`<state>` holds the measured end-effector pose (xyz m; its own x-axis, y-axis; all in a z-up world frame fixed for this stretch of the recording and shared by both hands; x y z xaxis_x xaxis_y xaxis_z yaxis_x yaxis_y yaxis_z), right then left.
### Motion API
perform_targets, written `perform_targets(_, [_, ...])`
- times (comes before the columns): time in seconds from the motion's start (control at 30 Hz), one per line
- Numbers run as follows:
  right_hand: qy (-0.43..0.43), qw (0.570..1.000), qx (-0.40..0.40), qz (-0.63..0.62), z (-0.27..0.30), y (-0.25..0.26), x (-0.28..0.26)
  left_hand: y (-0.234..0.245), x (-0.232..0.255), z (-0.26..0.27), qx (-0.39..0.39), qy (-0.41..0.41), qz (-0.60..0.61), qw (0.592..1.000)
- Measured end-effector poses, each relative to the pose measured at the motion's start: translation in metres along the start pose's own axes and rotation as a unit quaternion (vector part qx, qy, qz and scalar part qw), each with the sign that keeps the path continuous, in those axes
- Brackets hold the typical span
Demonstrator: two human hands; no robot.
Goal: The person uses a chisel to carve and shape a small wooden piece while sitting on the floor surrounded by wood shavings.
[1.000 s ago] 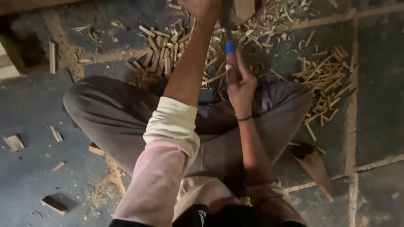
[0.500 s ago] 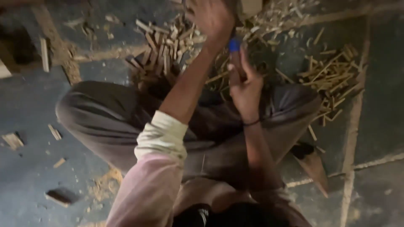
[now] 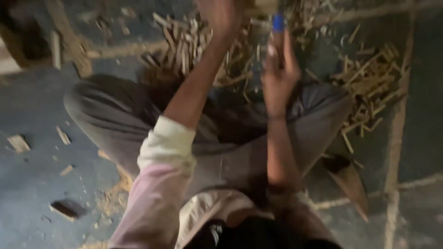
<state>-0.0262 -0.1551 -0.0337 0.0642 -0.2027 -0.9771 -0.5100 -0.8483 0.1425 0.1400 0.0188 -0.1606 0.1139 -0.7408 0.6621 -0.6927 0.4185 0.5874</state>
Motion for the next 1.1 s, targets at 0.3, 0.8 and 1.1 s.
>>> perform_targets(0.3, [-0.016, 0.999, 0.035, -0.002, 0.018, 0.045, 0.015, -0.069, 0.009, -0.021, -0.189, -0.034, 0.004, 0.981])
perform_targets(0.8, [0.154, 0.96, -0.058, 0.228, -0.044, -0.007, 0.013, 0.267, 0.182, -0.013, -0.293, 0.067, 0.543, 0.784])
perform_targets(1.1, [0.225, 0.929, 0.154, 0.25, -0.019, 0.108, 0.008, 0.306, 0.219, 0.025, -0.316, 0.014, 0.626, 0.713])
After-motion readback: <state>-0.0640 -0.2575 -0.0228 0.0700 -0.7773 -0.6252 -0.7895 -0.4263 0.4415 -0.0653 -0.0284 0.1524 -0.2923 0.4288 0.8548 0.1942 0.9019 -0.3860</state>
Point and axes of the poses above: each hand's wrist, its own z-axis away from the middle knuckle, its own y-axis out of the back of the hand, x = y × z, the point moved 8 cm from there along -z, towards the middle knuckle, and after that the axes turned 14 degrees about x, right-handed, at the moved point
